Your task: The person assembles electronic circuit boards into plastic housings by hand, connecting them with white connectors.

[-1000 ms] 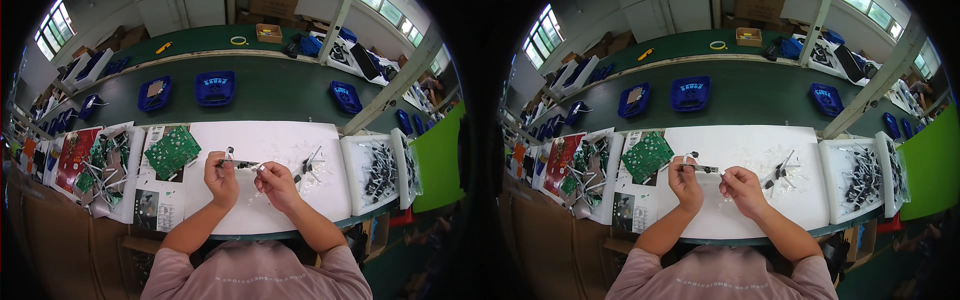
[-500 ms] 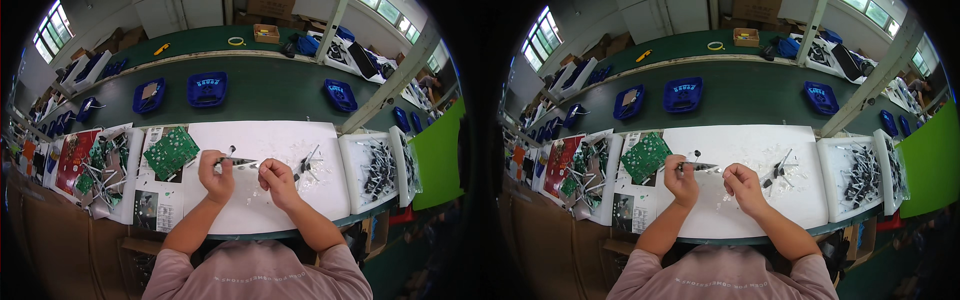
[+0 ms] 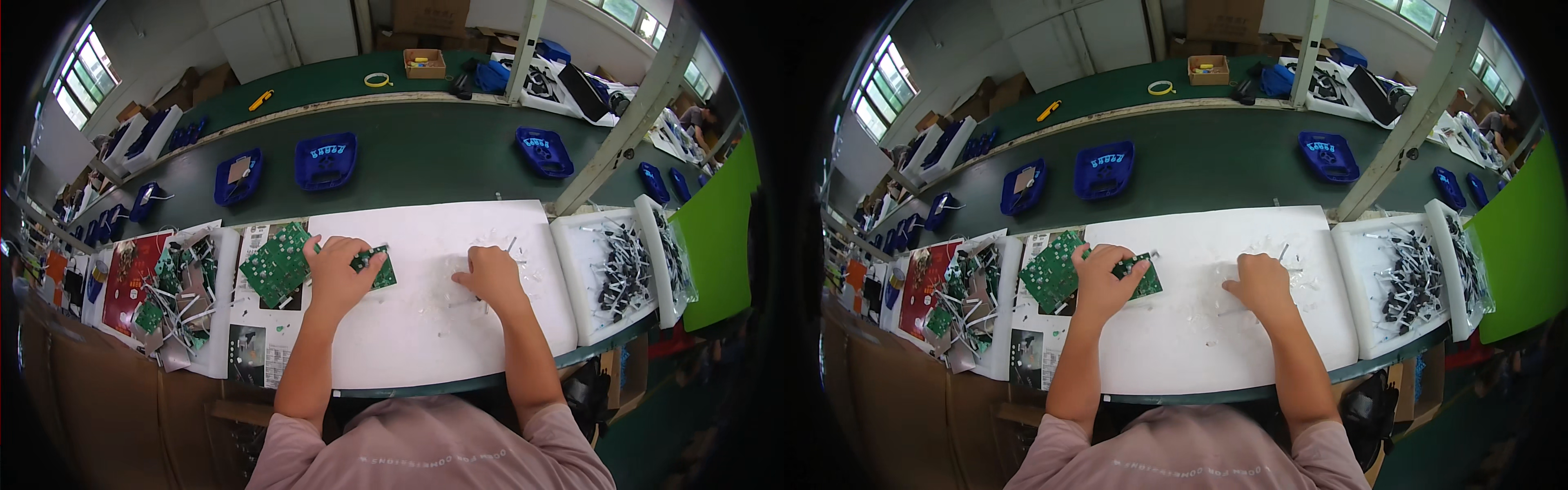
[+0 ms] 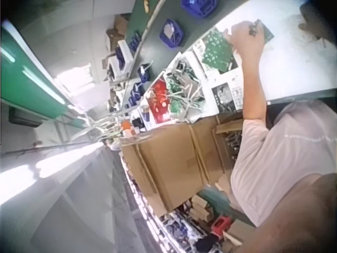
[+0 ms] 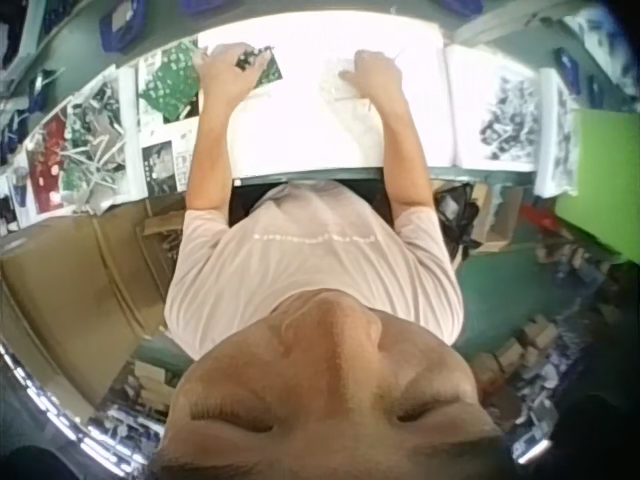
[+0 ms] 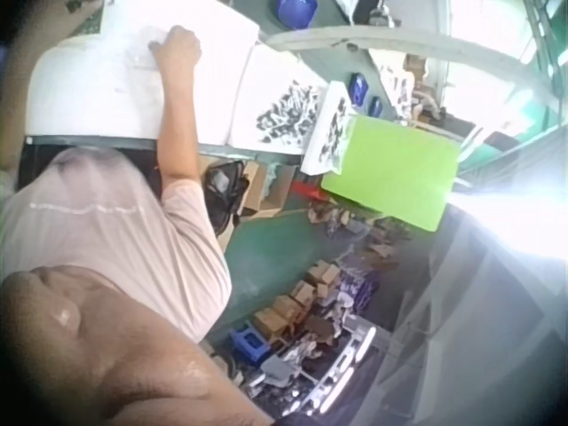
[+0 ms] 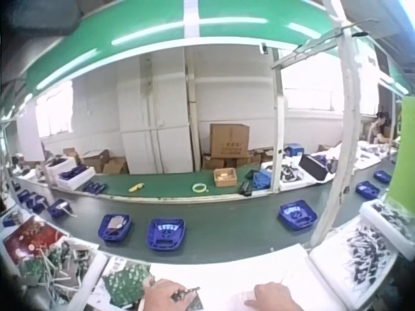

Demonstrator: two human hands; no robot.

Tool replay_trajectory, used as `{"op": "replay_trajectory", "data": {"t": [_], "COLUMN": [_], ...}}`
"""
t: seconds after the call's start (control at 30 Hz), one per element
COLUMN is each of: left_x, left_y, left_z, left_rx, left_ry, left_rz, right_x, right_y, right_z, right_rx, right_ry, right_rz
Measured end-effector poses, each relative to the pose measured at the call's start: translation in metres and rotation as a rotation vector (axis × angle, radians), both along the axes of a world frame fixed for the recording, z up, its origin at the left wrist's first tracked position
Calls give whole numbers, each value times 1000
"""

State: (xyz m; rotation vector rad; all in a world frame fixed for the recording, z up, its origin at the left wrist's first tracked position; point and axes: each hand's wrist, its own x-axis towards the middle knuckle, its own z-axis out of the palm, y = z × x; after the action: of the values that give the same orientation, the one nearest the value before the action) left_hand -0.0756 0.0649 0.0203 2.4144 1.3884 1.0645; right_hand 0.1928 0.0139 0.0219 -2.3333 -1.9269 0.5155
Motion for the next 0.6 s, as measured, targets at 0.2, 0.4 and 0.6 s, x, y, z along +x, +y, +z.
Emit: {"op": "replay_trajectory", "data": {"t": [0.2, 0.4, 0.6], "left_x": [29, 54, -11], "left_y": [-8, 1, 185], "left_z": [34, 58, 19], "left_rx": [-420, -449, -178], "left_ry": [-69, 123, -84], "left_rz": [-214, -644, 183], "right_x": [-20, -20, -15], "right_y": [-9, -13, -4], "right_z": [-3, -16, -5], "right_rx": [753, -1, 149], "right_ry": [909, 1538, 1887], "right_rz": [164, 245, -319]}}
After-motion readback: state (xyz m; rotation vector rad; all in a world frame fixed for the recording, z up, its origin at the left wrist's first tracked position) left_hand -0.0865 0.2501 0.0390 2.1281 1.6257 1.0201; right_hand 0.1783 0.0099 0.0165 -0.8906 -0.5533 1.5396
